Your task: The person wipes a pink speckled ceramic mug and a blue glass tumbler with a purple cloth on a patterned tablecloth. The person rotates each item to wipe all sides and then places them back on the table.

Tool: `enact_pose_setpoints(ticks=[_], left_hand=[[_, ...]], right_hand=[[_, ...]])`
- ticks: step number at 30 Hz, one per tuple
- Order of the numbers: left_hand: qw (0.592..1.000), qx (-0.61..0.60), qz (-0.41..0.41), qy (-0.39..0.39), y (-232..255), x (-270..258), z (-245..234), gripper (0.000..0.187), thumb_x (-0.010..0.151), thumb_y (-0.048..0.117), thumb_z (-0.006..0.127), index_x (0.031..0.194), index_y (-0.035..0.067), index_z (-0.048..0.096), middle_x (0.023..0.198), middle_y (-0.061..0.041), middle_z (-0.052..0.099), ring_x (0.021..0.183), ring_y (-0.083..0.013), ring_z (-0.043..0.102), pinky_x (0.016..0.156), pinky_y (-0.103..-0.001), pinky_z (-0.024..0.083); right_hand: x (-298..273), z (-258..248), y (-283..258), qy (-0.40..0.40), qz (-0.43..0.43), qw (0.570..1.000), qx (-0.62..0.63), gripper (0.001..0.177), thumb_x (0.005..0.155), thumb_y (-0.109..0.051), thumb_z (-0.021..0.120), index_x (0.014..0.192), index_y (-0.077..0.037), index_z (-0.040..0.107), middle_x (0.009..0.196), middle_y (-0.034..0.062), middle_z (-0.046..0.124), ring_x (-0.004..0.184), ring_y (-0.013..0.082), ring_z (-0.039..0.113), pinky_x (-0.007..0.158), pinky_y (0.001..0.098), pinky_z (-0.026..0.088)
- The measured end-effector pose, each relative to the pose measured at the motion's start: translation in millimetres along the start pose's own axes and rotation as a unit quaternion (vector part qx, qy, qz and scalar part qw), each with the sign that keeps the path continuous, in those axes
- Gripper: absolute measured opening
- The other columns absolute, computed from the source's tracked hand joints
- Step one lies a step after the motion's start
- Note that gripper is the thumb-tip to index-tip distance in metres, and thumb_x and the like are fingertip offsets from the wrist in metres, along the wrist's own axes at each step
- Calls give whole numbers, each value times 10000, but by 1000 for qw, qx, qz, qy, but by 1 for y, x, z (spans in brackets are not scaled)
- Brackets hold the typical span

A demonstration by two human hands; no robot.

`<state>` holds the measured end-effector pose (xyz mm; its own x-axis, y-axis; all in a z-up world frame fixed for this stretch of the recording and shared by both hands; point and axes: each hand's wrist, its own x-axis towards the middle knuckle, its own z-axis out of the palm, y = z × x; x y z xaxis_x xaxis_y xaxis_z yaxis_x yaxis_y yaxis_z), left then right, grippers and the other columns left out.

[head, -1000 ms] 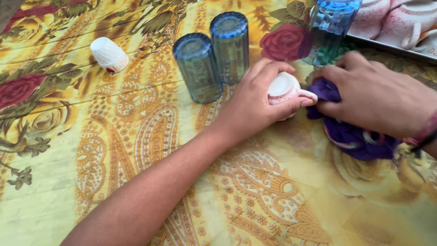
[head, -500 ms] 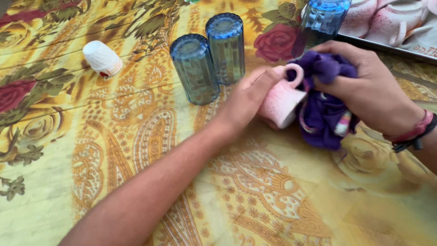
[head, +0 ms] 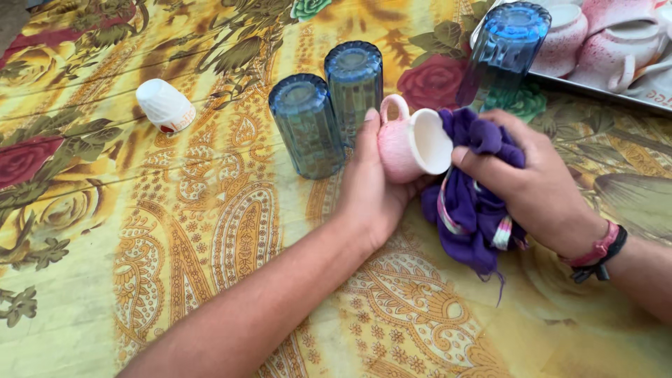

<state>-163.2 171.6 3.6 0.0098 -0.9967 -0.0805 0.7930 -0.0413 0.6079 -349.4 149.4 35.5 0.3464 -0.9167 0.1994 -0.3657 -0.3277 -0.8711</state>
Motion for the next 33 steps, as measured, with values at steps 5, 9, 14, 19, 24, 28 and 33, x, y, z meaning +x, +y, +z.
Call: enact_pose_setpoints(ticks=[5, 9, 14, 19, 24, 28, 33], left_hand=[[993, 63, 104, -13, -5, 2, -4, 713, 978, 624, 479, 1428, 70, 471, 1311, -112, 614, 1173, -238, 616, 1033, -430, 497], [962, 243, 121, 20, -17, 0, -7, 708, 1010, 588, 504, 1424, 16, 461, 1291, -157, 625, 1183, -210, 611, 1060, -374, 482], [989, 125, 72, 13, -4, 5, -9, 621, 1008, 538, 518, 1329, 7, 539, 1180, -151, 659, 1042, -240, 676, 954, -410, 550], [991, 116, -58, -16, 24, 11, -10, 454, 968, 526, 474, 1144, 132, 615, 915, -54, 708, 751, -208, 708, 585, -407, 573], [968, 250, -21, -17, 27, 8, -11, 431, 993, 496, 469, 1102, 117, 643, 800, -40, 688, 615, -159, 662, 436, -327, 498], [932, 344, 108, -23, 19, 9, -14, 343, 1034, 395, 519, 1085, 87, 661, 813, -5, 655, 655, -83, 606, 524, -279, 506], [900, 369, 218, -75, 11, 9, -20, 306, 1110, 339, 520, 1035, 47, 573, 879, 19, 556, 798, -46, 496, 670, -252, 458]], right_hand=[[2, -9, -9, 65, -44, 994, -72, 404, 905, -291, 745, 1203, -36, 649, 942, 3, 663, 852, 85, 599, 751, 265, 497], [-6, -5, -20, 79, -116, 987, -81, 483, 938, -277, 707, 1326, -9, 601, 1189, 89, 622, 1056, 148, 601, 924, 299, 494], [-22, 15, -29, 26, -284, 936, -208, 725, 786, -197, 755, 1401, 90, 501, 1357, 261, 546, 1261, 374, 559, 1058, 423, 441], [-29, 22, -22, 1, -294, 917, -269, 678, 734, -244, 800, 1311, 48, 600, 1397, 236, 588, 1218, 389, 619, 1007, 424, 495], [-11, 11, -22, -83, -357, 878, -307, 500, 676, -166, 776, 1135, -4, 667, 1273, 165, 662, 1125, 378, 670, 952, 432, 535], [-4, 13, -25, -191, -236, 901, -311, 535, 710, -145, 776, 1227, -54, 671, 1163, 143, 672, 1013, 372, 660, 865, 429, 526], [11, 12, -17, -227, -276, 905, -230, 623, 610, -92, 756, 1216, -11, 640, 1241, 187, 629, 1160, 368, 606, 963, 419, 493]])
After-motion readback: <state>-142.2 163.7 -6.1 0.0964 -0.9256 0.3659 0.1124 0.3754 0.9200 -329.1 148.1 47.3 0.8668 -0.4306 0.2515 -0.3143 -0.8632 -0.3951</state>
